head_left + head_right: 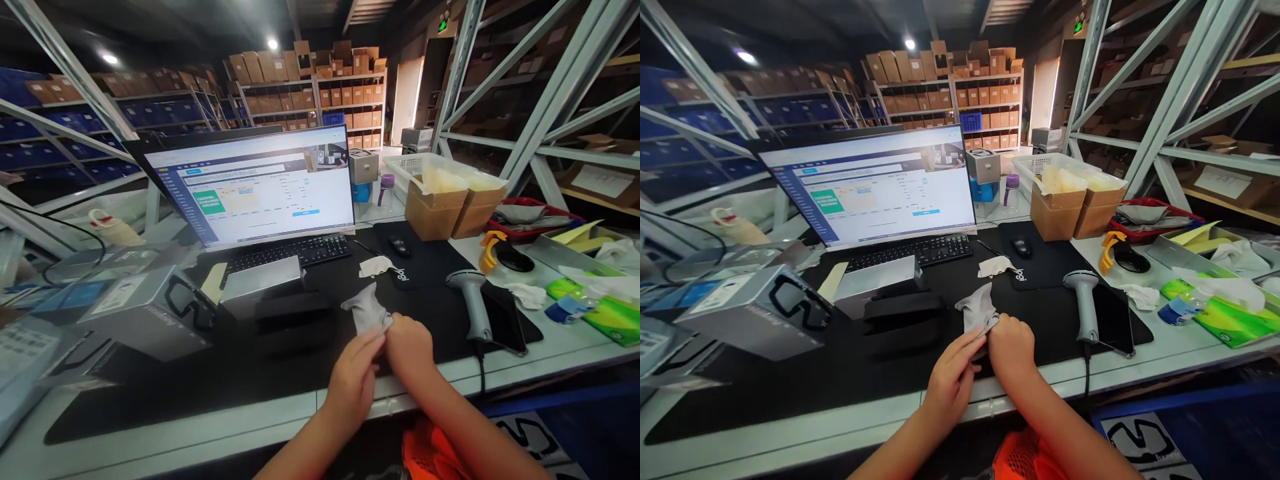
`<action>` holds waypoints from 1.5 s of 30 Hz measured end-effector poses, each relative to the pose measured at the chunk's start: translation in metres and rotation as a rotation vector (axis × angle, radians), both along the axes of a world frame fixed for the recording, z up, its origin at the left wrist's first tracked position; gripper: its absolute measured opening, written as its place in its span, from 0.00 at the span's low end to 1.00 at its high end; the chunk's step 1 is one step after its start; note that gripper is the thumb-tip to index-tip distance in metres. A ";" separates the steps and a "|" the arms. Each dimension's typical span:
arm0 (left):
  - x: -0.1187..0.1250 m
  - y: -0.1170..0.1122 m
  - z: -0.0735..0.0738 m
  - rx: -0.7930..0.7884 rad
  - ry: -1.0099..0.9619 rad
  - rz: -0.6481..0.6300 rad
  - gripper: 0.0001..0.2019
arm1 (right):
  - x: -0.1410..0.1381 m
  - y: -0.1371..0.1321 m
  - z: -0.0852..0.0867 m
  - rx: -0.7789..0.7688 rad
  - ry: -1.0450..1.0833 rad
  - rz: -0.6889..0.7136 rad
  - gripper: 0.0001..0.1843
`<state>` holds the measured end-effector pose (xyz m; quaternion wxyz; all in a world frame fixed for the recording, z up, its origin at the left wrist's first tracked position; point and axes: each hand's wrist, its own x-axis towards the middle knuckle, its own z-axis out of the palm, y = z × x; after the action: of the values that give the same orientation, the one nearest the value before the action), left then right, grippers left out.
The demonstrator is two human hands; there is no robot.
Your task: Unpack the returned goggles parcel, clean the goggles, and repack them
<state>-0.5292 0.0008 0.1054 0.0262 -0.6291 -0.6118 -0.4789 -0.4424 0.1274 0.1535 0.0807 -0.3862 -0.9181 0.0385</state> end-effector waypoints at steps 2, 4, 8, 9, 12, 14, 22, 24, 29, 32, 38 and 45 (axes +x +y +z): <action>-0.001 -0.007 -0.005 -0.037 -0.073 0.118 0.26 | 0.002 0.001 -0.005 -0.032 -0.033 0.013 0.14; -0.002 -0.012 -0.009 -0.090 -0.175 0.217 0.26 | 0.005 0.005 -0.010 -0.063 -0.069 0.007 0.14; -0.004 -0.016 -0.012 -0.317 -0.299 0.211 0.22 | 0.010 0.017 -0.014 -0.140 -0.095 0.009 0.13; -0.004 -0.016 -0.013 -0.371 -0.290 0.201 0.23 | 0.011 0.020 -0.014 -0.165 -0.095 0.020 0.12; -0.003 -0.014 -0.011 -0.473 -0.214 0.205 0.26 | 0.013 0.028 -0.012 -0.237 -0.083 0.064 0.09; -0.001 -0.011 -0.008 -0.512 -0.174 0.191 0.21 | 0.014 0.030 -0.010 -0.276 -0.067 0.097 0.09; -0.004 -0.007 0.011 -0.542 -0.118 0.163 0.11 | 0.046 0.047 0.004 -0.601 0.159 0.407 0.10; -0.013 -0.018 0.014 -0.536 -0.104 0.206 0.12 | 0.065 0.058 0.005 -0.876 0.334 0.513 0.12; -0.037 -0.064 0.012 -0.555 -0.070 0.244 0.15 | 0.097 0.081 -0.006 -1.571 1.056 0.103 0.15; -0.036 -0.085 0.007 -0.649 -0.021 0.220 0.17 | 0.091 0.085 -0.015 -1.728 1.398 -0.142 0.06; -0.018 -0.079 0.013 -0.782 0.173 0.163 0.15 | 0.062 0.089 -0.018 -1.620 1.613 -0.203 0.08; -0.019 -0.022 0.028 -0.888 0.502 0.252 0.08 | 0.041 0.083 -0.017 -1.125 1.206 -0.053 0.27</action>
<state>-0.5480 -0.0208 0.1338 -0.0398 -0.5966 -0.8015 -0.0011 -0.4013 0.2104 0.1368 0.3553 -0.3033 -0.5512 0.6914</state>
